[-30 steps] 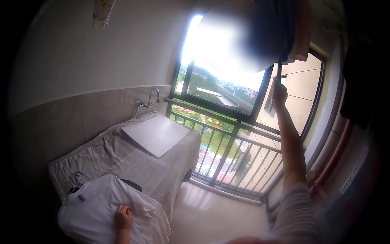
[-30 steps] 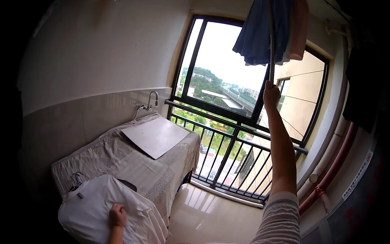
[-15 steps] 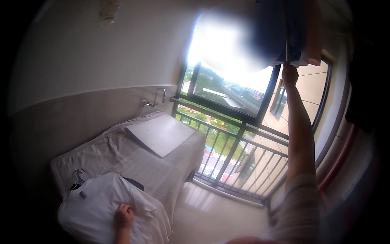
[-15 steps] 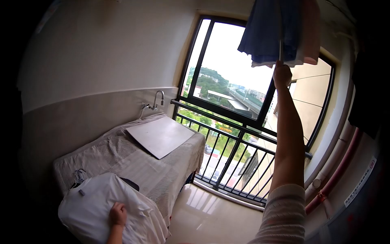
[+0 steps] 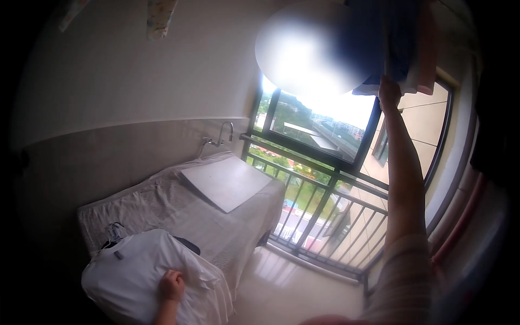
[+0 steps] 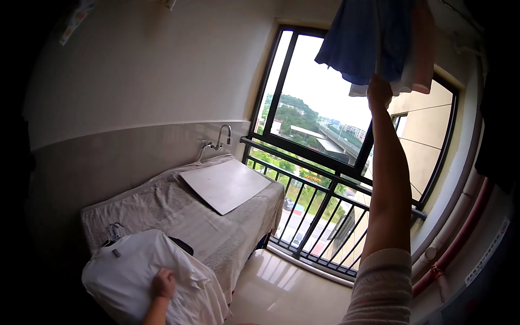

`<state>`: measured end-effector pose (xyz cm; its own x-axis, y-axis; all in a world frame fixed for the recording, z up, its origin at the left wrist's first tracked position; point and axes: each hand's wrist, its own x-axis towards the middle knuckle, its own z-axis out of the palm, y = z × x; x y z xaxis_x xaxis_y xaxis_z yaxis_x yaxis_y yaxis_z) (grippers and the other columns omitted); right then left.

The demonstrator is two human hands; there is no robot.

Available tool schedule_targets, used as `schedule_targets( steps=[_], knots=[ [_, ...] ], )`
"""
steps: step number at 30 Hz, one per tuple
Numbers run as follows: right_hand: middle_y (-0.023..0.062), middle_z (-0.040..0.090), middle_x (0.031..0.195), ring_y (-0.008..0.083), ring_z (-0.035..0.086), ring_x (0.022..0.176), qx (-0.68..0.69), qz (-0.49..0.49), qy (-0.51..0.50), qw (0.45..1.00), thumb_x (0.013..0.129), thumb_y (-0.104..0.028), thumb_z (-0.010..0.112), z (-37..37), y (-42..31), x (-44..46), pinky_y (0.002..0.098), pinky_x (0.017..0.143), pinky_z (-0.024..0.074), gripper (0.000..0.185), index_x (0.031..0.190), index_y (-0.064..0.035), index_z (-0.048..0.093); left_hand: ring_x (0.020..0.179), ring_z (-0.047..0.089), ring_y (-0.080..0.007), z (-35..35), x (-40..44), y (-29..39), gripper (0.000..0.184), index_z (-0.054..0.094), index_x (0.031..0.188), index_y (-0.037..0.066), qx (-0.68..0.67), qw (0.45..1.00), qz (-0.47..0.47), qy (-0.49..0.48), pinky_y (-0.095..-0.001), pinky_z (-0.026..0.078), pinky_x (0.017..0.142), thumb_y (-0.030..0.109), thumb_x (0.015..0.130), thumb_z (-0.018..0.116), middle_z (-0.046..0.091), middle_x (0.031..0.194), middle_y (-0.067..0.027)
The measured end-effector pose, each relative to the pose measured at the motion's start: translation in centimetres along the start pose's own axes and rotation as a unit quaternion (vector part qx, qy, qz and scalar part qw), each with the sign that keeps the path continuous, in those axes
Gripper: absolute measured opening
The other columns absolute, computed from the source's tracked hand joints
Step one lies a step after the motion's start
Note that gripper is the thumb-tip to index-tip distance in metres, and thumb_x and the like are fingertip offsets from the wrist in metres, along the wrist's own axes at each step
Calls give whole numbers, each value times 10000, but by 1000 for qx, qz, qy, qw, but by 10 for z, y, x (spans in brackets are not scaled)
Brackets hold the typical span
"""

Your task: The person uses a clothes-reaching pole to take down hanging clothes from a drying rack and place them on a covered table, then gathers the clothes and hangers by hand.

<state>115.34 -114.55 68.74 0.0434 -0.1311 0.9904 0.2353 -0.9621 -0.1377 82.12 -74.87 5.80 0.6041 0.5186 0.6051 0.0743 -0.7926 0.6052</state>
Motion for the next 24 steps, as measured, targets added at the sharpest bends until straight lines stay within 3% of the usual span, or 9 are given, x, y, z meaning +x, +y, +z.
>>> schedule_targets(
  steps=[1,4,5,9,12,13,16,17,24],
  knots=[
    [234,584,776,364,575,761,39,75,-2,996,832,-455,363,1,-4,-4,432,677,463,546,769,37,591,695,553,-284,0,0,0,113,589,682,50,2,1000,0,0,-359,462,621,26,629,493,557,736,-109],
    [243,585,776,357,576,759,91,100,-38,990,840,-470,343,0,-8,-31,437,668,453,575,720,34,594,681,542,-302,1,1,1,110,584,682,41,-6,1000,-2,7,-368,449,603,31,632,487,549,720,-126],
    [187,585,644,285,588,596,94,69,-17,993,840,-479,356,7,-2,-37,395,535,465,570,698,22,588,675,537,-311,1,1,2,109,582,681,36,-9,1000,-4,11,-372,443,595,34,634,483,545,712,-134],
    [51,470,417,138,449,304,289,196,-109,931,842,-449,405,-32,-33,-61,270,304,363,521,668,12,575,681,542,-299,2,1,-1,112,586,682,45,-1,1000,-9,1,-366,449,605,29,630,488,549,716,-123],
    [61,479,422,153,463,307,295,176,-95,934,838,-465,399,-25,-31,-53,272,304,373,538,661,13,572,684,548,-284,0,0,1,113,587,680,51,11,1000,-8,1,-360,459,621,23,628,491,553,721,-105],
    [118,560,531,219,559,434,207,159,-101,960,828,-475,397,-28,-32,-49,327,402,449,541,693,12,592,682,547,-284,0,0,2,114,587,680,52,9,1000,-5,2,-361,458,620,22,627,489,552,720,-105],
    [183,607,708,302,606,655,71,74,22,994,815,-483,401,0,-31,-33,401,579,487,543,737,12,609,676,546,-285,-1,1,4,120,586,680,52,9,1000,-4,3,-362,457,616,19,627,484,551,715,-104],
    [219,596,838,351,578,809,95,120,-36,988,807,-473,413,2,-27,-28,434,713,457,525,784,10,618,675,545,-285,-1,2,4,122,586,680,51,10,1000,-6,3,-362,456,615,17,626,483,550,714,-104],
    [203,597,791,332,587,743,88,94,13,992,811,-485,410,2,-32,6,416,664,467,547,767,23,606,677,545,-288,3,-1,-3,115,587,687,51,12,1000,2,7,-364,454,611,23,629,491,552,714,-109]
  ],
)
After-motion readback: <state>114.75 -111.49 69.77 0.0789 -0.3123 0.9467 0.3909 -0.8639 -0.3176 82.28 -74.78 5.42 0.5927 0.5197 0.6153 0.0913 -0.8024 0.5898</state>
